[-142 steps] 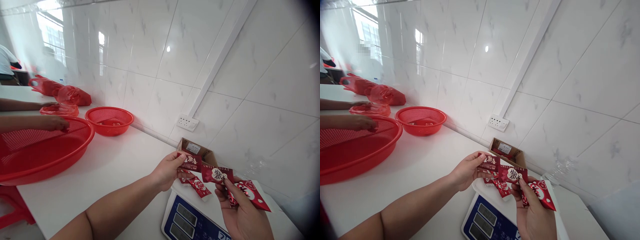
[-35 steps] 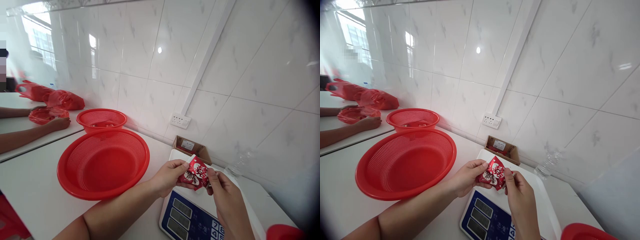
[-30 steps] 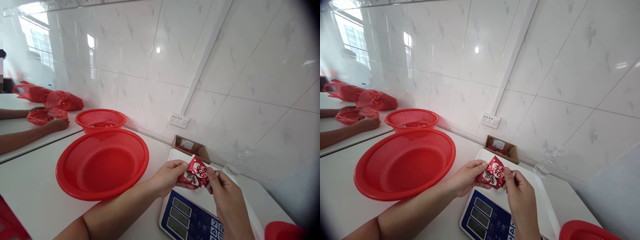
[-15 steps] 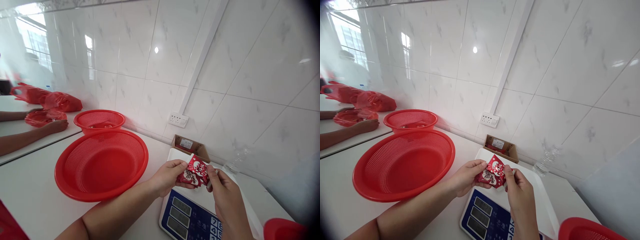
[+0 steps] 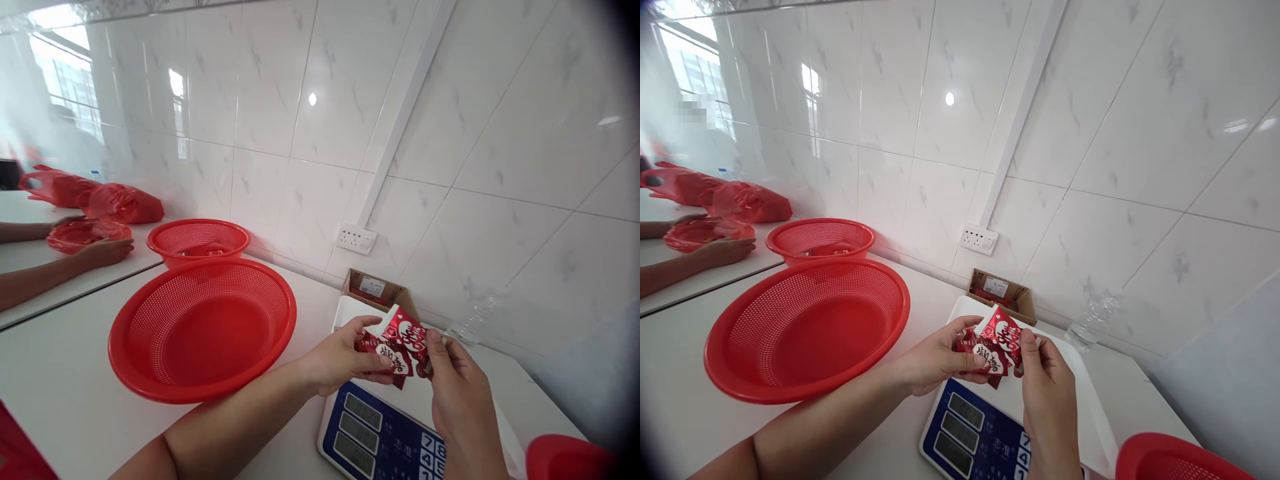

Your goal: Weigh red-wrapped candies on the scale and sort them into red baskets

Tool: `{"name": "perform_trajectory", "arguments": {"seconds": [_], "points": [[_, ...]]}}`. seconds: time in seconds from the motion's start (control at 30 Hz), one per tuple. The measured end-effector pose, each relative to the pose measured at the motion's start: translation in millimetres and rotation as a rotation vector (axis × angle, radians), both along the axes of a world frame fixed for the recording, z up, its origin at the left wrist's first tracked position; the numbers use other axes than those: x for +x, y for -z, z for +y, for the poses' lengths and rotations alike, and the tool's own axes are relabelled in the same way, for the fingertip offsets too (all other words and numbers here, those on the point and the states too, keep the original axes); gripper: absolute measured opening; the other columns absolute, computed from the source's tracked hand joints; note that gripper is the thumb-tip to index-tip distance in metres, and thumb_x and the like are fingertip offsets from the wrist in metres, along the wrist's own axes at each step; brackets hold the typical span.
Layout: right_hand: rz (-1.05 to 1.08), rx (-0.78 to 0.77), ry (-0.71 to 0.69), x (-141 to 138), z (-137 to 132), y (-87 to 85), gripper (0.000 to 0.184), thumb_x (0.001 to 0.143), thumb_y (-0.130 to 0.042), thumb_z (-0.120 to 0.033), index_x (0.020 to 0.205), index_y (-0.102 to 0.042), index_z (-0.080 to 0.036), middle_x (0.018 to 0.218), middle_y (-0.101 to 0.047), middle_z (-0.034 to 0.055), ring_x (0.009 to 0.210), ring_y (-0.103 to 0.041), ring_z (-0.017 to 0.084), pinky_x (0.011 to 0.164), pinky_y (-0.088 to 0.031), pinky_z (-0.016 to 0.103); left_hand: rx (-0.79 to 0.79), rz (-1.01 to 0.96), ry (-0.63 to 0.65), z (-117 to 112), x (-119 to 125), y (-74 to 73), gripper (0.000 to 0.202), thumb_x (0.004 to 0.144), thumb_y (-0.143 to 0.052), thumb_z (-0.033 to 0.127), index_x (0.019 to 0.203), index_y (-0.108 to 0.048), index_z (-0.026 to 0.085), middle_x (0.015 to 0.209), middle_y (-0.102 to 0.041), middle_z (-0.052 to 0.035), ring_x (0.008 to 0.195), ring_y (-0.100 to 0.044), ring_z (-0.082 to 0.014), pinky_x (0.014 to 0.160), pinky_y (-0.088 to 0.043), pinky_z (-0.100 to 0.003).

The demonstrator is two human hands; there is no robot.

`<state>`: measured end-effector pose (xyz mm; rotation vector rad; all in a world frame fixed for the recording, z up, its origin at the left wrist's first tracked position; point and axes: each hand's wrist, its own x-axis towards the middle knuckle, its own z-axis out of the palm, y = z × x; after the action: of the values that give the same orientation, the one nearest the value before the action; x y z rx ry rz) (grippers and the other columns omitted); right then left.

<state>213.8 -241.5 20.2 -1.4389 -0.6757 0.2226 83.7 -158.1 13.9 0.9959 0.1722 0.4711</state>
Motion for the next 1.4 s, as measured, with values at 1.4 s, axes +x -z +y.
{"name": "perform_trajectory", "arguments": {"seconds": [1.4], "points": [[-0.239, -0.097, 0.521, -2, -12, -5.5, 0.042, 0.075, -0.054, -0.058, 0.082, -0.062, -0.017, 0.072, -0.061, 0.0017, 0.072, -0.054, 0.02, 0.067, -0.038, 0.03, -0.089, -0.012, 0.157, -6, 2, -2.3, 0.058, 0.052, -0.059, -0.005, 0.107, -0.054, 0.015, 0.092, -0.063, -0.0062, 0.075, -0.064, -0.0137, 0.078, -0.048, -0.033]]}}
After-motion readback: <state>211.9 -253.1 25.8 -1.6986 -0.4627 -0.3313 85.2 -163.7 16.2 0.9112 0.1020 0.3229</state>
